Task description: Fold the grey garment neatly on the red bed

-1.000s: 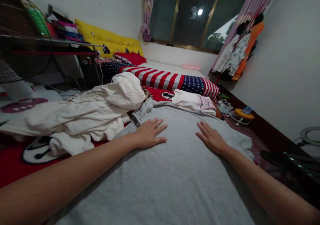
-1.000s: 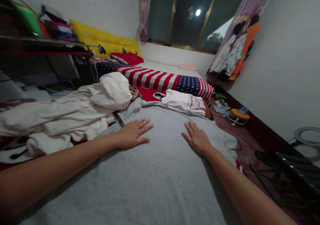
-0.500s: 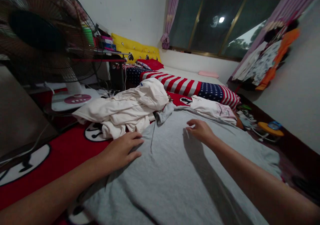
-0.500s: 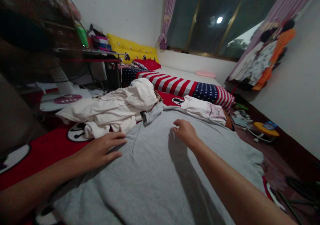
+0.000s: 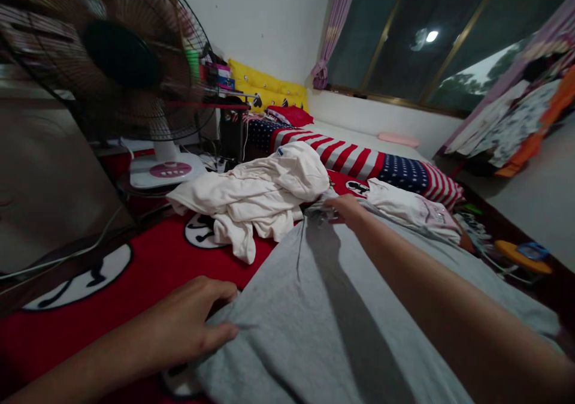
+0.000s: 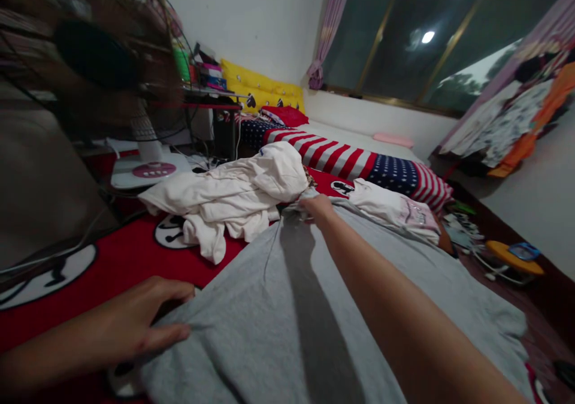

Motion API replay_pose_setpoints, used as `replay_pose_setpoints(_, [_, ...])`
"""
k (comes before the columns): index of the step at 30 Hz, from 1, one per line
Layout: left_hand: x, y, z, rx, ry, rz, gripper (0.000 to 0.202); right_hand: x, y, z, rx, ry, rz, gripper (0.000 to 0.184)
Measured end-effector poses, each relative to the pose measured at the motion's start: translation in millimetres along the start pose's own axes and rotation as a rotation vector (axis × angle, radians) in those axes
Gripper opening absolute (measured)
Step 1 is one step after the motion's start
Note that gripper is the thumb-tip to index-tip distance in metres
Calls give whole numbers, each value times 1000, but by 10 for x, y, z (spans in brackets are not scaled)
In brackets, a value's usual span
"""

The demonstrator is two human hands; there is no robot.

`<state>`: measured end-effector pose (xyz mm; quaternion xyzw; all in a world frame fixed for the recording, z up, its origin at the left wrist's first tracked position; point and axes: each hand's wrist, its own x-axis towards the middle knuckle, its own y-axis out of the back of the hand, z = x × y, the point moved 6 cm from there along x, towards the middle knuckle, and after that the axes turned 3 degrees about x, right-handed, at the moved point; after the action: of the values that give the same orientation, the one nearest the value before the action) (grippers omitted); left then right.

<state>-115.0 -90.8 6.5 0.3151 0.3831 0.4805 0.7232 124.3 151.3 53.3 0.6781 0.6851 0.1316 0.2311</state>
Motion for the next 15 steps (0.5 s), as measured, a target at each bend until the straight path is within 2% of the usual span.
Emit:
replay_pose_setpoints(3, [-24, 31, 5, -141, -18, 1, 21, 43, 424, -290, 151, 25, 136, 8])
replay_pose_setpoints(6, [-24, 70, 93, -275, -51, 0, 22, 85, 785, -422, 341, 32, 284, 13])
replay_pose_setpoints(10, [-43, 120, 347, -396, -110, -46, 21, 144, 997, -347, 441, 9, 342, 16])
replay_pose_setpoints(15, [-77, 179, 816, -330, -146, -78, 37, 200, 1245, -135, 551, 20, 403, 16])
